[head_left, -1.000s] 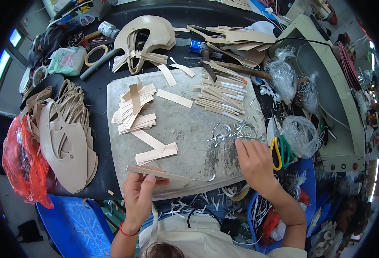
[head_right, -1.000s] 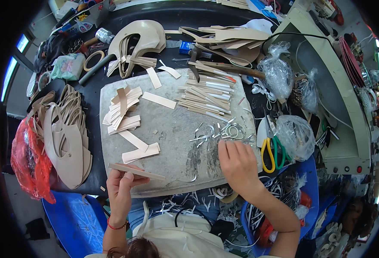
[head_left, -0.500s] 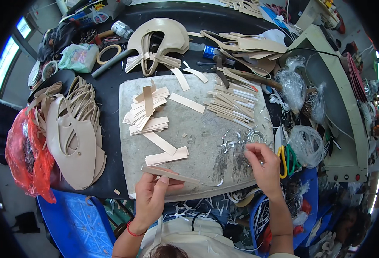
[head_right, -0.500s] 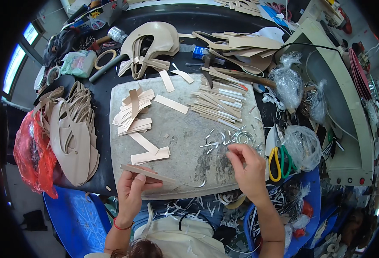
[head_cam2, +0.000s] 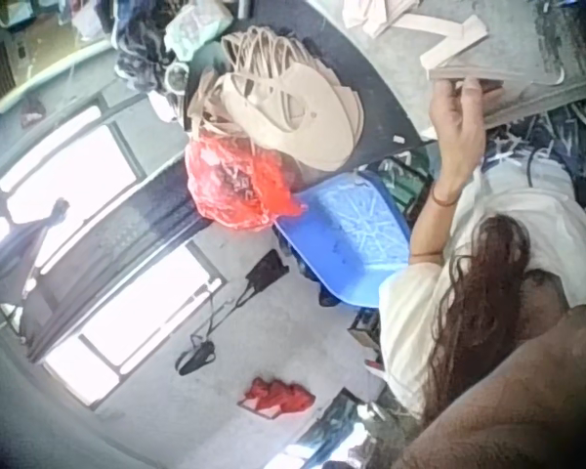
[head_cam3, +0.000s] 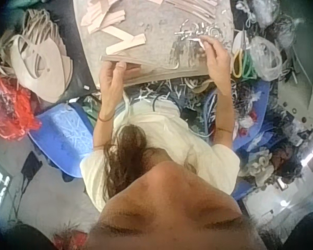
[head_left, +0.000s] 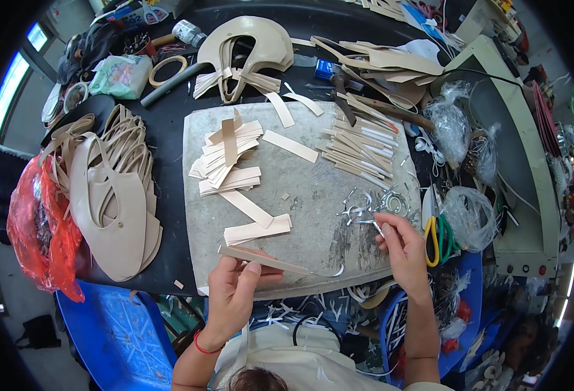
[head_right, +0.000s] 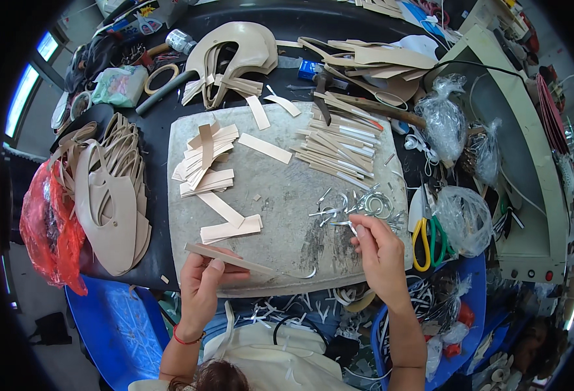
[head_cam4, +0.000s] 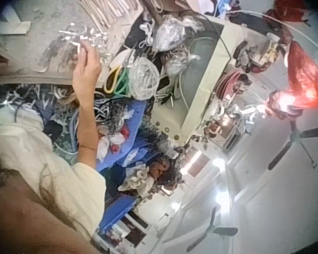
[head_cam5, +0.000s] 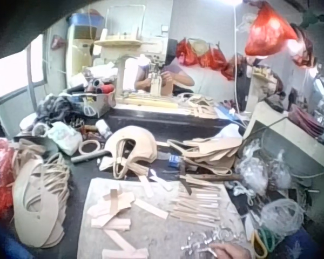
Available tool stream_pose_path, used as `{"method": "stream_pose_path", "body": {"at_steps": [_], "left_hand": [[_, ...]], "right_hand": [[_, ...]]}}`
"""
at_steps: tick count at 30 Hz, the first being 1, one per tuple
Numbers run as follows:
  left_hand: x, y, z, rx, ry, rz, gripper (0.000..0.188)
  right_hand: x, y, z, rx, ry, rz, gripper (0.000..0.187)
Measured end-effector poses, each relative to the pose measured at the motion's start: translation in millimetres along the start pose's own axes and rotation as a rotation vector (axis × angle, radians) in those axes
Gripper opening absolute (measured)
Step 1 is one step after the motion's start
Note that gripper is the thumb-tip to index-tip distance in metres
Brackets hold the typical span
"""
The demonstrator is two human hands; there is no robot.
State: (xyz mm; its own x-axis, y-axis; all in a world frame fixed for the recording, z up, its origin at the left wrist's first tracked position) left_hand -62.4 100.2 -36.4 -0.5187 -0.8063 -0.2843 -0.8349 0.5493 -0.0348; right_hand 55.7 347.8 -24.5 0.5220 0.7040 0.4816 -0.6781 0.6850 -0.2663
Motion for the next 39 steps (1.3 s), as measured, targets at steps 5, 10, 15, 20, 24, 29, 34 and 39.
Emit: {"method": "stream_pose_path", "body": {"at_steps": [5, 10, 15, 20, 24, 29, 34, 39], "left_hand": [[-1, 0, 0, -0.003, 0.002, -0.01, 0.019], [-2, 0, 0, -0.001, 0.002, -0.003, 0.019], [-6, 2, 5, 0.032, -0.055, 0.009, 0.018], [-9, 0, 5, 0.021, -0.07, 0.042, 0.018], [-8, 0, 4, 0.029, -0.05, 0.059, 0.018], [-5, -1, 4, 0.065, -0.046, 0.073, 0.018], [-6, -2, 4, 0.038, -0.065, 0.101, 0.018], [-6, -3, 0, 0.044, -0.133, 0.081, 0.018]], "right_hand": [[4, 1, -12, -0.019, 0.066, 0.046, 0.016], [13, -3, -8, -0.06, 0.119, -0.04, 0.015], [-31, -38, 23, -0.081, 0.321, 0.253, 0.018], [-71, -44, 36, -0.101, 0.32, 0.513, 0.024], [-84, -44, 37, -0.137, 0.327, 0.605, 0.028], [-91, -42, 34, -0.173, 0.342, 0.626, 0.027], [-94, -42, 32, -0.194, 0.37, 0.611, 0.029], [-90, -44, 34, -0.174, 0.357, 0.501, 0.03]]}}
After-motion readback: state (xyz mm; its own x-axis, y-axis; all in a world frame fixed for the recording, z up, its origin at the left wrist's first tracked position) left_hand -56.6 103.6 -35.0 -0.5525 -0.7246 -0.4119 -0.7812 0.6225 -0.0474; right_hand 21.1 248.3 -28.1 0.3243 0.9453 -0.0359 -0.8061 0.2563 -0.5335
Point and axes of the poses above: each hand's wrist, its own y-axis towards the middle knuckle, its own x-axis out of the back of the hand, z = x × y, the point moved 6 cm from there along y, towards the middle knuckle, and after that the axes turned 11 degrees about -x, right-handed, at the moved point
